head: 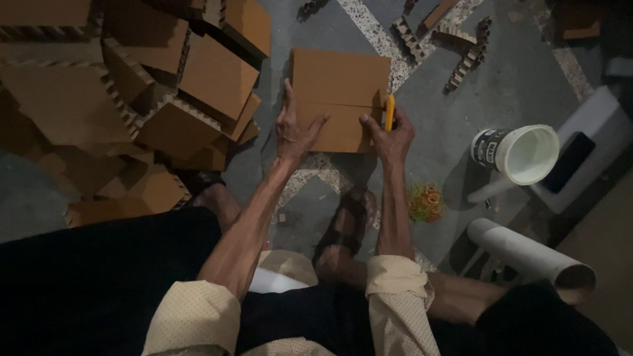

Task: The person sits on the floor and uses a yellow utility knife to cut rectangular pieces of corrugated cardboard. They repeatedly slice along the center of each piece, separate the halves, and set them aside.

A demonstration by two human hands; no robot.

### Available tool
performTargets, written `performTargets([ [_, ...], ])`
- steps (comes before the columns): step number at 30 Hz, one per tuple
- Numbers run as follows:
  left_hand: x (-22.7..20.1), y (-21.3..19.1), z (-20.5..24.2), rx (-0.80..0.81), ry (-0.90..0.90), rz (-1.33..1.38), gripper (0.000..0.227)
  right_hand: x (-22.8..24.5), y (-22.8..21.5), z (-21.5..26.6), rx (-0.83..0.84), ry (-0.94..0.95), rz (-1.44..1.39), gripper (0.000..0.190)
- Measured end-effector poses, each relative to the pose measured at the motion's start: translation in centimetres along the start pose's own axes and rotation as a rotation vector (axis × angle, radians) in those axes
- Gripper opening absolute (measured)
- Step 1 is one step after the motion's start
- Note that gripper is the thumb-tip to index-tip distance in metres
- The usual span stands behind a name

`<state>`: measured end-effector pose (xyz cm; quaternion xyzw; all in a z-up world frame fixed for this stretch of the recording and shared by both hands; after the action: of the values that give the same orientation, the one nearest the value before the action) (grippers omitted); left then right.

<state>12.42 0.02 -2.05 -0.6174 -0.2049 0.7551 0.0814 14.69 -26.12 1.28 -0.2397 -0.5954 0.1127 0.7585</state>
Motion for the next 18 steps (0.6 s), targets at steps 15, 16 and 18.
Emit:
performTargets([
  [15, -2.0, 2.1, 0.3, 0.595, 0.054, -0.892, 0.132, 1.6, -0.4, 0.3, -0.054, -0.029, 0.050, 0.040],
  [16, -1.9, 2.3, 0.2, 0.606, 0.084, -0.957, 0.130, 2.1, -0.5, 0.3, -0.060, -0.087, 0.063, 0.042],
  [18, -2.7, 2.5, -0.1, 0.450, 0.306, -1.137, 0.126, 1.8, -0.5, 0.2, -0.065, -0.107, 0.088, 0.043],
])
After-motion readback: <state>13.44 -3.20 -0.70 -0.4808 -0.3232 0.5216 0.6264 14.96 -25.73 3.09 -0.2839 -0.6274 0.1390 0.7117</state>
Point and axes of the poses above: each hand's wrist, its own z-axis away from the middle knuckle, its own y-axis out of the palm, x = y × z, the point moved 9 cm from there along -z, towards the middle knuckle, and after that the axes turned 5 degrees about -y, right-handed, at the moved point
